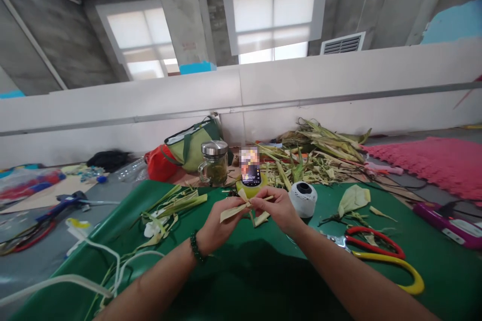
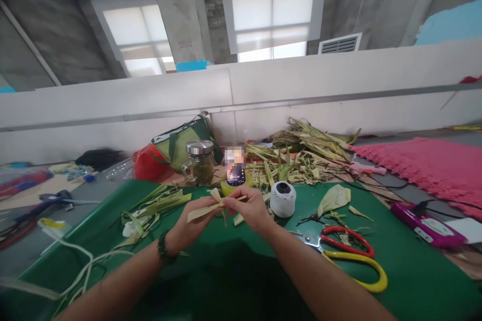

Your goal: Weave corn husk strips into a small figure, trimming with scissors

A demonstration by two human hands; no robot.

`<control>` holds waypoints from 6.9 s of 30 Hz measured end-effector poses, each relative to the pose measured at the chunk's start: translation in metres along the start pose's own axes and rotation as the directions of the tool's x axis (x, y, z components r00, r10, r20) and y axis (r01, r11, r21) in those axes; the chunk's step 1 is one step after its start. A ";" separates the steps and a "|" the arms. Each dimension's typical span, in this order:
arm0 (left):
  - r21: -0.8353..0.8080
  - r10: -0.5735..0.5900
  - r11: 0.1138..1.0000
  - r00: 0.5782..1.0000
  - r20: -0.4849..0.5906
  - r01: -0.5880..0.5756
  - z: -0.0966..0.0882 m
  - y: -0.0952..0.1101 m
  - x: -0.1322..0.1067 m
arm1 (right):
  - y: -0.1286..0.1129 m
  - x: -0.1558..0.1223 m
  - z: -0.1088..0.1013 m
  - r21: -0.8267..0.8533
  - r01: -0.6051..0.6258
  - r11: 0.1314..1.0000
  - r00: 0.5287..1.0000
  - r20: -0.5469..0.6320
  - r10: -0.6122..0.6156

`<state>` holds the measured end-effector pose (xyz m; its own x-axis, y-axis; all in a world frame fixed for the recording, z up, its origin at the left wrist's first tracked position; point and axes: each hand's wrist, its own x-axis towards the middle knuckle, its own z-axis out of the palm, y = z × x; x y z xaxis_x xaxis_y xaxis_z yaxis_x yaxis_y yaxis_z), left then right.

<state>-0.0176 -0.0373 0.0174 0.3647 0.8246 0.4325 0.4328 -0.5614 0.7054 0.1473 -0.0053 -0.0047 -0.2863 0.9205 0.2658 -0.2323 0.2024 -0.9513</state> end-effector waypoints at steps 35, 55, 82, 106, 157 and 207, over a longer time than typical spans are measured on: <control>-0.359 -0.190 0.887 0.937 0.292 0.292 0.007 -0.027 -0.003 | -0.001 -0.007 -0.005 -0.452 0.253 0.856 0.967 0.092 -0.237; -0.189 -0.162 0.963 0.972 0.172 0.194 0.007 -0.027 -0.004 | 0.005 0.002 -0.005 -0.342 0.008 0.940 0.980 0.189 0.060; 0.144 -0.160 0.980 0.973 0.169 0.136 0.010 -0.024 -0.003 | 0.010 0.000 0.003 -0.047 -0.383 0.923 0.897 0.219 0.384; 0.121 -0.215 0.977 0.827 0.519 0.178 -0.016 -0.008 0.062 | 0.009 0.012 -0.016 -0.130 -0.162 0.978 0.985 0.033 0.167; -0.052 -0.236 0.947 0.798 0.554 0.316 -0.019 -0.005 0.048 | -0.015 -0.003 -0.018 -0.320 -0.033 0.947 0.988 0.130 0.078; -0.458 -0.401 0.637 0.774 0.490 0.620 0.009 -0.046 0.030 | -0.004 0.004 -0.019 -0.658 0.151 0.737 0.962 0.269 0.044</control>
<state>-0.0189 0.0128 -0.0069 0.5123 0.8293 -0.2231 0.1238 0.1858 0.9748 0.1649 0.0038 -0.0032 -0.5361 0.8044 0.2560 0.3976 0.5081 -0.7640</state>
